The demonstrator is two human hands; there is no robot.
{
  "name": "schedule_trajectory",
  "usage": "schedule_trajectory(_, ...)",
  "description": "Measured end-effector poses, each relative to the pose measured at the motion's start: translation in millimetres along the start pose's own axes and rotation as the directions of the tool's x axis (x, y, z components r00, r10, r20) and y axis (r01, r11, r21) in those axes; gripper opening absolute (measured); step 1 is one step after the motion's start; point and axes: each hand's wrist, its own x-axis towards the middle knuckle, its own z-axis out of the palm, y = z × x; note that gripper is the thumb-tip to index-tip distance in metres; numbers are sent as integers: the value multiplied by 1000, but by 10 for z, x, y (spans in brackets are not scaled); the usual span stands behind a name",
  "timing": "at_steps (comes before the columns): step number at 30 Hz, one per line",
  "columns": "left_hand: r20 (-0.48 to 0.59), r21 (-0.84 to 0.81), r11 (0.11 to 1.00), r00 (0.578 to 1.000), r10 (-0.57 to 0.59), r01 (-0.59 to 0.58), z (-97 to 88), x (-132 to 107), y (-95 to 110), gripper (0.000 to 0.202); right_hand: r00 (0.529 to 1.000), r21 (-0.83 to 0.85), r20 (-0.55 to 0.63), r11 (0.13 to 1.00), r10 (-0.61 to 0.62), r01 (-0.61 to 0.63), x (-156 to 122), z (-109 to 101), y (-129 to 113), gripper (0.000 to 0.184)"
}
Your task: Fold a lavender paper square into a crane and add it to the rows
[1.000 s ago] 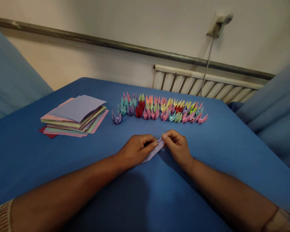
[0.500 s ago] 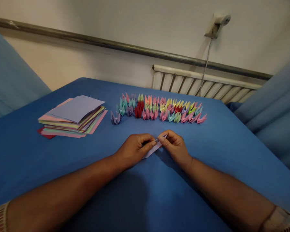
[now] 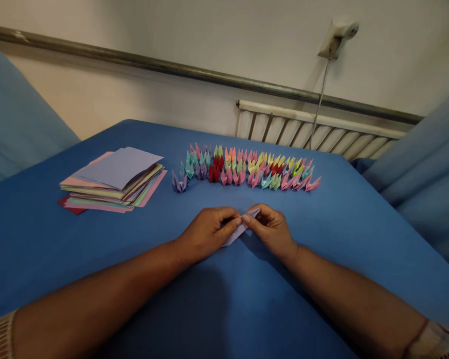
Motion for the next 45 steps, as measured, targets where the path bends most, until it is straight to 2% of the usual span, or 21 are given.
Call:
schedule_trajectory(6,76,57,998,997,4,-8,-24,19,35,31,1000,-27,-15,1000,12,-13,17,9,-13,27)
schedule_trajectory(13,71,187,980,996,52,-65,-9,16,57,33,1000,-31,-14,999,21,-21,19,7,-45,32)
schedule_trajectory(21,47,136,988,996,71,-77,-24,9,37,30,999,-40,51,999,7,-5,8,-40,-62,34)
schedule_trajectory(26,68,41,999,997,22,-25,-21,1,70,31,999,-71,28,997,41,-39,9,-52,-69,39)
schedule_trajectory(32,33,-35,995,996,-87,88,4,12,34,30,995,98,53,991,85,-90,56,-55,-1,52)
schedule_trajectory(37,-50,-75,990,991,-126,122,10,31,21,29,994,117,45,988,96,-101,50,21,11,33)
schedule_trajectory(43,0,-298,940,985,-171,164,43,44,7,21,992,131,-30,985,121,-117,66,51,20,33)
schedule_trajectory(45,-5,-377,909,981,-195,179,55,48,-6,20,992,138,-12,982,128,-126,64,61,32,32)
